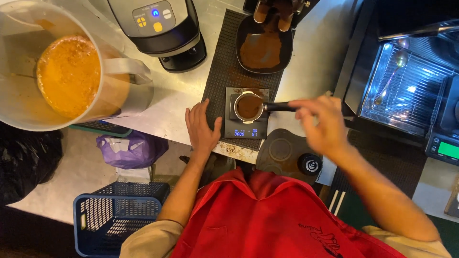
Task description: Preparing espresso shots including grinding, weighing, tamping, and brewing.
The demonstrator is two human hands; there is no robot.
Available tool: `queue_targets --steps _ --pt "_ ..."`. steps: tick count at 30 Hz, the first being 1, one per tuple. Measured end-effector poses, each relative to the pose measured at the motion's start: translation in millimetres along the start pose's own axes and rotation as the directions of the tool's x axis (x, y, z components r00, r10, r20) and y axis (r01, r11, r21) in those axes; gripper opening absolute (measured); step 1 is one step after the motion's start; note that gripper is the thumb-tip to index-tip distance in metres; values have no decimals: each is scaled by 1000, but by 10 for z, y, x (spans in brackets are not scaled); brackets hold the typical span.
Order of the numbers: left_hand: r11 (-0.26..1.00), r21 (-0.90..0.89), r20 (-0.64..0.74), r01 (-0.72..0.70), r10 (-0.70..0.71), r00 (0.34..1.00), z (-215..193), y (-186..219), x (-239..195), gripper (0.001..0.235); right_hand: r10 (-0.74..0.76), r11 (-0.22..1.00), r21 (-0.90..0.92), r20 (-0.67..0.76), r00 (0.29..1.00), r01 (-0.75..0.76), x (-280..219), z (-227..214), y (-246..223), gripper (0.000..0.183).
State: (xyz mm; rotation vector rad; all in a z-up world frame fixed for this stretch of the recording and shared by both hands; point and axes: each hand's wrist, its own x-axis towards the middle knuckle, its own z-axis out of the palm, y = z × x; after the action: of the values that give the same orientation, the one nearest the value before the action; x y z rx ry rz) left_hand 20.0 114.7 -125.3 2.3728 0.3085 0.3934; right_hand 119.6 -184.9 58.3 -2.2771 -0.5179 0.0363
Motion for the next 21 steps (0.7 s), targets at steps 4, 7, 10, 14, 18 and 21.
queue_targets --steps 4,7,10,14,18,21 --pt "1000 -18 2 -2 2 1000 12 -18 12 62 -427 835 -385 0 904 394 -229 -35 69 21" --pt "1000 -8 7 -2 2 1000 -13 -1 11 62 -415 873 -356 -181 892 334 -3 -175 361 21" --pt "1000 -6 12 -1 1 1000 -10 -3 2 63 -331 866 -450 -190 924 218 502 -61 656 22" --pt "997 21 -30 -73 73 997 -126 128 47 58 -178 885 -459 -178 968 78 965 329 901 27" --pt "999 0 -16 -36 36 999 -62 59 19 60 164 986 1 -96 982 -165 1125 525 1241 29" --pt "1000 -18 -7 -2 2 1000 -17 -6 22 62 165 980 119 -50 985 -158 1065 393 1024 25"
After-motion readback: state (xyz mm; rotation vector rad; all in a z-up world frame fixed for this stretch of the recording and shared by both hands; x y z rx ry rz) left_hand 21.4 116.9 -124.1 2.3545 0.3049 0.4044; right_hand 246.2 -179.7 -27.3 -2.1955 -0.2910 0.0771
